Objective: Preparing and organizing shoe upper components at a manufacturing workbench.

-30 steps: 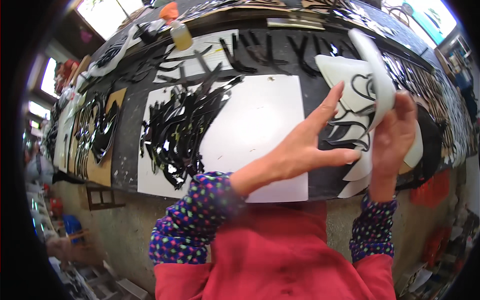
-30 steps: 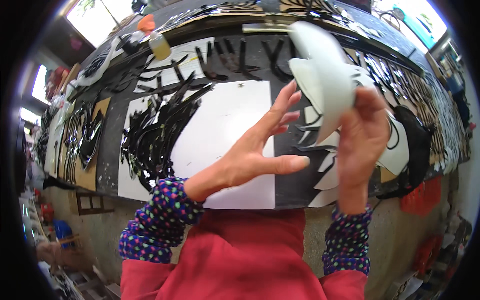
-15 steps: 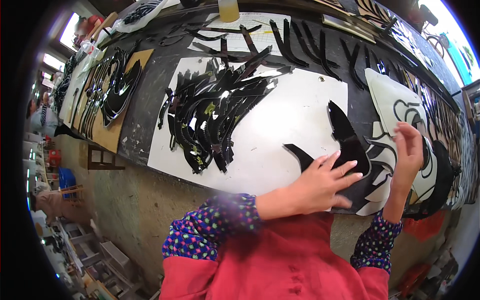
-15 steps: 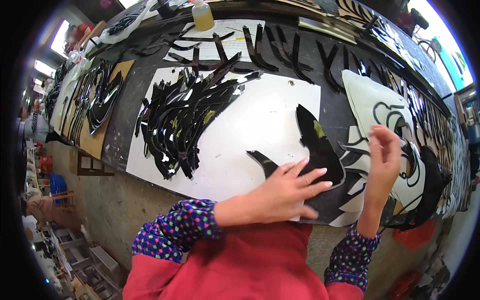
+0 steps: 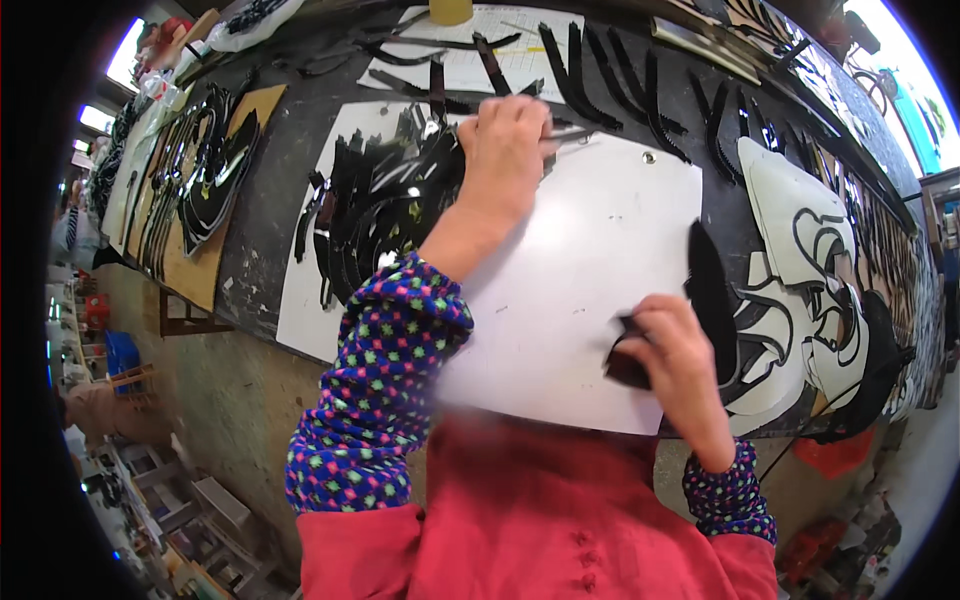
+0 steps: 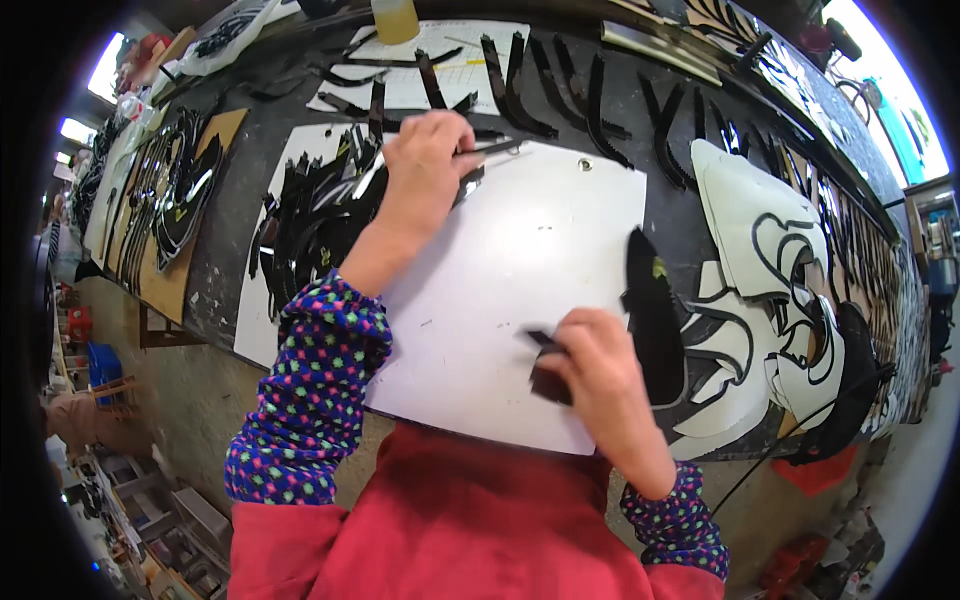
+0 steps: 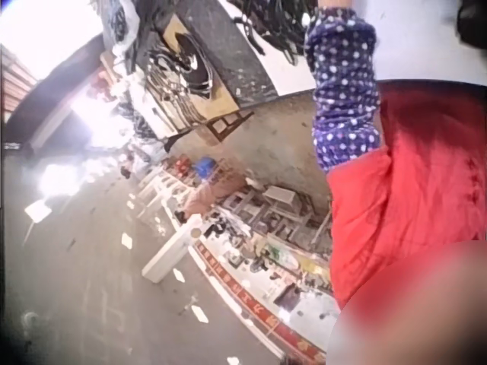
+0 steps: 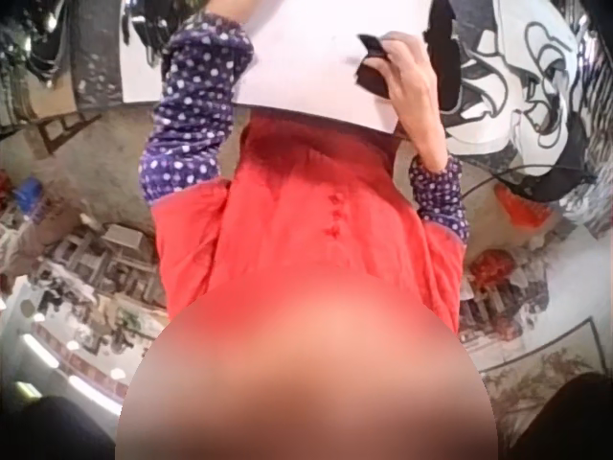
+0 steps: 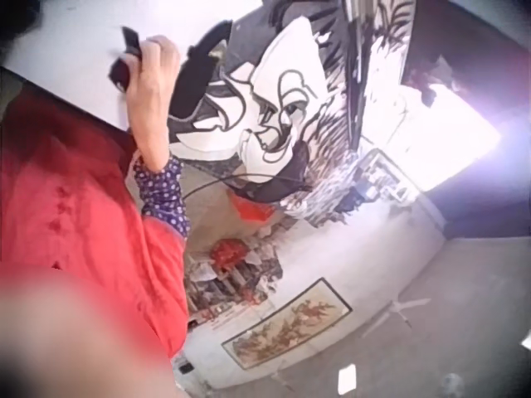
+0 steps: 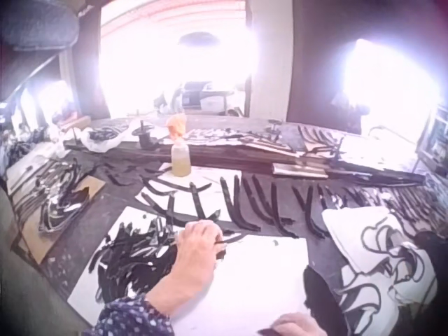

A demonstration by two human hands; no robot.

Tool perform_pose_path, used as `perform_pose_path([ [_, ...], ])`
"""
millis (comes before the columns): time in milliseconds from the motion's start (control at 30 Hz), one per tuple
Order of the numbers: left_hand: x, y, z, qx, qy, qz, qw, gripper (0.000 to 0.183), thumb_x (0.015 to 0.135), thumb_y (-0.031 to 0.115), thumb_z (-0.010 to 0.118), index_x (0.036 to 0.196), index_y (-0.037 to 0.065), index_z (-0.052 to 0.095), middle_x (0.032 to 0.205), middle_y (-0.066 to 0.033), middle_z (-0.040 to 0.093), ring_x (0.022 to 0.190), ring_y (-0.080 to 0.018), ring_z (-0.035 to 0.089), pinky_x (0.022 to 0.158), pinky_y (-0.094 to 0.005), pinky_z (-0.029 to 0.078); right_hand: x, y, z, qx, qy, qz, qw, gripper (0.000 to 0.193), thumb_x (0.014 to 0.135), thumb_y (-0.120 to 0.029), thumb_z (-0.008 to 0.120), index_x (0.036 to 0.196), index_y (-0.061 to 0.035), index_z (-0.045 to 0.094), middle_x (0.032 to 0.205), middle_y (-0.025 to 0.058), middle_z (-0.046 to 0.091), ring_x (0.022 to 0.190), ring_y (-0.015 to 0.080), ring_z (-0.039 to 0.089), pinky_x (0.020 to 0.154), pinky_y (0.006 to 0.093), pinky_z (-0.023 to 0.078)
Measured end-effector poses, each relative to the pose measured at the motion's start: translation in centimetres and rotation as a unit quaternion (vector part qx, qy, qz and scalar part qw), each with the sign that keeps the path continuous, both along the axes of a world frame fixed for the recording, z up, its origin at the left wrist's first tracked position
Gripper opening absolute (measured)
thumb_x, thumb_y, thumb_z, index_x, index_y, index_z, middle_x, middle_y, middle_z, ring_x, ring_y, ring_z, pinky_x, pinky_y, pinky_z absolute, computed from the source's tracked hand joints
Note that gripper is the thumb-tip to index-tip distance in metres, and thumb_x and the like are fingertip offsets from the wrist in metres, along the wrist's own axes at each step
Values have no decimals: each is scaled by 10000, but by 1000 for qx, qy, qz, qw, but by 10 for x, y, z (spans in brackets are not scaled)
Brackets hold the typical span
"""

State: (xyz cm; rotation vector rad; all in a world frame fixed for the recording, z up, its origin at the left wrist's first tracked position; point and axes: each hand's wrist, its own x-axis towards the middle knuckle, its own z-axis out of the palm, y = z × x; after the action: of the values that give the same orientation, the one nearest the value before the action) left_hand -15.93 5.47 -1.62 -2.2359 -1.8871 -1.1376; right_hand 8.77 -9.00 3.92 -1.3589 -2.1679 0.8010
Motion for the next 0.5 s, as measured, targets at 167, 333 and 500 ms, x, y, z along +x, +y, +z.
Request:
perform_pose_path([
  [167,-2,-11,50,54,-182,-138,972,158,876,-105,647,1000,-7,647,906,-83,666,852,-168,682,782,-299,567,30,41,40,172,158,-209,950,131,986,62,596,1085,14,665,1029,88,707,925,156,685,848,287,569],
  [333,-8,-64,78,-199,-201,-279,918,134,892,24,689,1025,6,696,869,-93,662,823,-169,663,771,-294,529,42,55,63,228,36,33,972,257,877,150,623,1098,21,645,1018,112,697,912,175,670,800,303,574],
  [500,2,-101,39,-270,-148,-282,908,146,864,3,670,998,35,718,1019,-93,658,903,-274,640,792,-353,523,27,44,24,88,-69,86,990,141,897,-93,707,1012,-17,677,835,110,616,753,295,558,719,394,440],
])
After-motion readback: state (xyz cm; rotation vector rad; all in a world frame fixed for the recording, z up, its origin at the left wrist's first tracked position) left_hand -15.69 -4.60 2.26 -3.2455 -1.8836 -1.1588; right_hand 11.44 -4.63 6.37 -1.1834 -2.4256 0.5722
